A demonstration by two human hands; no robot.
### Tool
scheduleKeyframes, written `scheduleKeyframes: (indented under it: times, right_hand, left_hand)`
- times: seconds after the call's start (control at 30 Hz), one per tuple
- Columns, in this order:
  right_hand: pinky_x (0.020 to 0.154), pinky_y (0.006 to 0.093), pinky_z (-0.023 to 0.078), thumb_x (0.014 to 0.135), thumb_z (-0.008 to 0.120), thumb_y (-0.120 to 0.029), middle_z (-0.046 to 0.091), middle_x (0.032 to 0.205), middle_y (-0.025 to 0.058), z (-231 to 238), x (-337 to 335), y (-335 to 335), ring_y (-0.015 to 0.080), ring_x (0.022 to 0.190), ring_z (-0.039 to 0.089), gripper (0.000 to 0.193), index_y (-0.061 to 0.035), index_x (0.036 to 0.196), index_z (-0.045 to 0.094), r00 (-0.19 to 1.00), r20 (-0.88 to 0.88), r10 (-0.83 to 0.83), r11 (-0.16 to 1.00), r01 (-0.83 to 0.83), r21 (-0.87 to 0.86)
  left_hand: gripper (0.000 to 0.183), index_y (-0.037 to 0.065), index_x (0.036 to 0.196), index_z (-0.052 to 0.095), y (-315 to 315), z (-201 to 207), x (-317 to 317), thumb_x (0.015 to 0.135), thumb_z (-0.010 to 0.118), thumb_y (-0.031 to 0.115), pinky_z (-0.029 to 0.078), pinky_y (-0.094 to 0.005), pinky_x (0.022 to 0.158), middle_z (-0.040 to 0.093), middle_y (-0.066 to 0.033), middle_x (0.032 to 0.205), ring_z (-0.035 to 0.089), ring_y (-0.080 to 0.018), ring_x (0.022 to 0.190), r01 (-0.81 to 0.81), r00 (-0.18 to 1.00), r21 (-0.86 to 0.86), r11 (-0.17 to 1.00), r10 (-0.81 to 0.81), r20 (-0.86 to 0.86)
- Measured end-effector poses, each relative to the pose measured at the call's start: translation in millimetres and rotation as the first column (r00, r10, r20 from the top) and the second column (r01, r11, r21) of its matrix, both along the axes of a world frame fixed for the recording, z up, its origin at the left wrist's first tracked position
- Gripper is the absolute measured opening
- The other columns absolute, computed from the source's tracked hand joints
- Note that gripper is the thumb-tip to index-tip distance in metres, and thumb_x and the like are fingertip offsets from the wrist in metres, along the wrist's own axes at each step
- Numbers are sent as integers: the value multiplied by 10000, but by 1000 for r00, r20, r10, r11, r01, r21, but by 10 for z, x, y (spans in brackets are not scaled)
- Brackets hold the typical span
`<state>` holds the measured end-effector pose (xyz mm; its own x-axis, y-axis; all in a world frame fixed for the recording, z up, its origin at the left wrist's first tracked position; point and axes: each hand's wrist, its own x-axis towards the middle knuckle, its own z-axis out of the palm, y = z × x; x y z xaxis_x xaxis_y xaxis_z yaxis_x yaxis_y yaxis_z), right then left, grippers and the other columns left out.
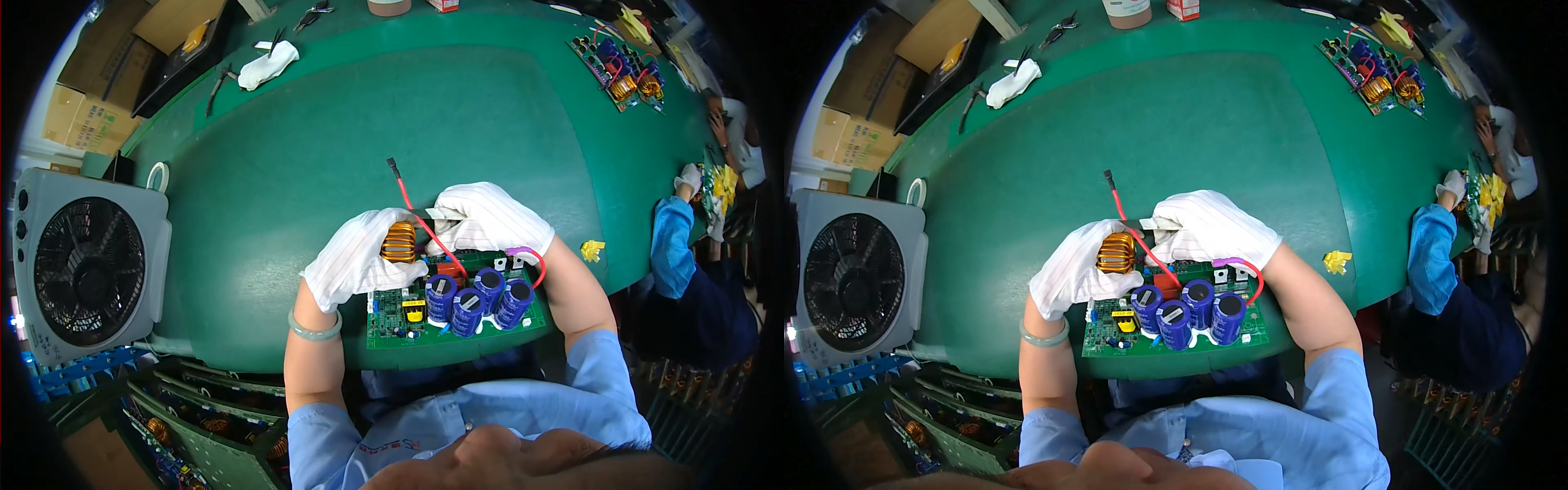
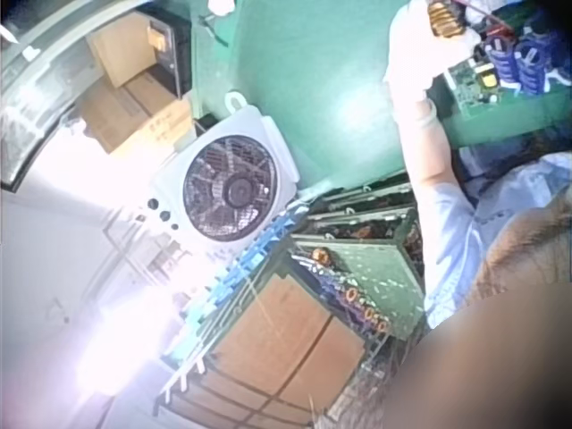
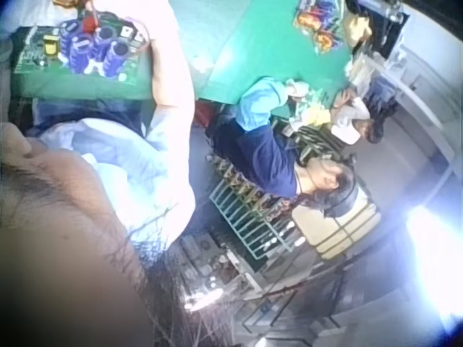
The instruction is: The person assembles electronic circuit boards at a green workbench. They pick up boards, inspect components, and use a metal tool to scrape or clean the surface of the boards. The person handles wires and components, flipping the boards over to work on different sides, and places finished boards into a tray.
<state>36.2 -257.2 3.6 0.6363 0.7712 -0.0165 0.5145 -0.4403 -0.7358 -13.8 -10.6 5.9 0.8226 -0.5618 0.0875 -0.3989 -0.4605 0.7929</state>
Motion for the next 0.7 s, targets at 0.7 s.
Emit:
scheduleKeyframes:
  times: [0.7]
  right_hand:
    - [605, 484, 443, 836, 700, -283, 624, 738, 163, -236, 50, 1, 411, 697, 590, 258, -52, 797, 592, 990, 100, -97, 995, 98, -2]
  left_hand:
    - [613, -2, 1108, 611, -44, -10, -42, 701, 825, 404, 518, -455, 731, 667, -190, 895, 628, -412, 801, -55, 997, 65, 996, 51, 63]
